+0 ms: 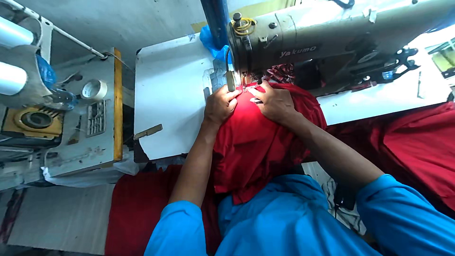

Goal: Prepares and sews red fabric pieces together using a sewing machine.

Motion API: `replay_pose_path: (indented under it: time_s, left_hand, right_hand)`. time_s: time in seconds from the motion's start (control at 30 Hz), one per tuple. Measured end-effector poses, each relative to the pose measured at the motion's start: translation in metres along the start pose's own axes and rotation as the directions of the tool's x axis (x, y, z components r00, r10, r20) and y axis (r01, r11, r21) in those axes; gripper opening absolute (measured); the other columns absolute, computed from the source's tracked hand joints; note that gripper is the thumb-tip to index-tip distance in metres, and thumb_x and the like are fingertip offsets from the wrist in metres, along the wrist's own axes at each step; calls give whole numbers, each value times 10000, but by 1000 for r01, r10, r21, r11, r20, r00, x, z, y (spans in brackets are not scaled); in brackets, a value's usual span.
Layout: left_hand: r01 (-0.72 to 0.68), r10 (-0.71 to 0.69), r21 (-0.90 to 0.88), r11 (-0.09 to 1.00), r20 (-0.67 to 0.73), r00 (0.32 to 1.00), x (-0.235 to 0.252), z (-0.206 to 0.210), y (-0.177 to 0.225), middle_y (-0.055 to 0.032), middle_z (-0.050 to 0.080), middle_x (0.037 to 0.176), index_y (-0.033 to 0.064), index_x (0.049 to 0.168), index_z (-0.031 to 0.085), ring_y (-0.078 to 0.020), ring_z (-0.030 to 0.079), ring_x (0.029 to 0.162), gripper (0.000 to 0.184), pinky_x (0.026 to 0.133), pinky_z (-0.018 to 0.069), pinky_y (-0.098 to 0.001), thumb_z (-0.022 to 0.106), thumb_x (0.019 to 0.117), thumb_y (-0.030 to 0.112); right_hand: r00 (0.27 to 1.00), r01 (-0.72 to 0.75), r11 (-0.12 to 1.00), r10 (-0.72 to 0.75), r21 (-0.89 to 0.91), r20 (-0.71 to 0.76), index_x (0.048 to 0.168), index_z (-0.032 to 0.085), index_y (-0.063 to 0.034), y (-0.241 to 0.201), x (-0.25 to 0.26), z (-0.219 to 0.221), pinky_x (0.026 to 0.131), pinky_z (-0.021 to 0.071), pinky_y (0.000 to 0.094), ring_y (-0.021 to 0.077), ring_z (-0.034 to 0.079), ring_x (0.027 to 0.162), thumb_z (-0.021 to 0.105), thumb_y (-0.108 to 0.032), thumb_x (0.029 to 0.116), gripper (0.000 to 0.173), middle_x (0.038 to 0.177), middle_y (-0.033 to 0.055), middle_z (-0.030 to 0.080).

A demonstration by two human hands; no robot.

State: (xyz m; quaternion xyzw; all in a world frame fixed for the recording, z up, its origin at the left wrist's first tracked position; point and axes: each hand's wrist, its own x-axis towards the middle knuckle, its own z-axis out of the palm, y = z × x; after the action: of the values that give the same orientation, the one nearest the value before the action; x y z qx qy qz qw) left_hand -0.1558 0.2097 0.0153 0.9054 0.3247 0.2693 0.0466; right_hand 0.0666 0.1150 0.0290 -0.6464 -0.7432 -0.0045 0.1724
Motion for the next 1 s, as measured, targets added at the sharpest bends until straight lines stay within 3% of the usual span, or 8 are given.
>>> replay_pose_path:
  time_s: [1.0]
  left_hand:
    - [46,-46,10,999,3,999,1,0,1,-9,711,1290,274,1204,775,-164,683,1154,372,941,564,-381,508,968,167]
  right_hand:
    - [1000,10,1000,-10,2,23,1389,653,-299,-2,4,-3,569,539,494,289,671,694,495,-351,1044,383,1434,119,571]
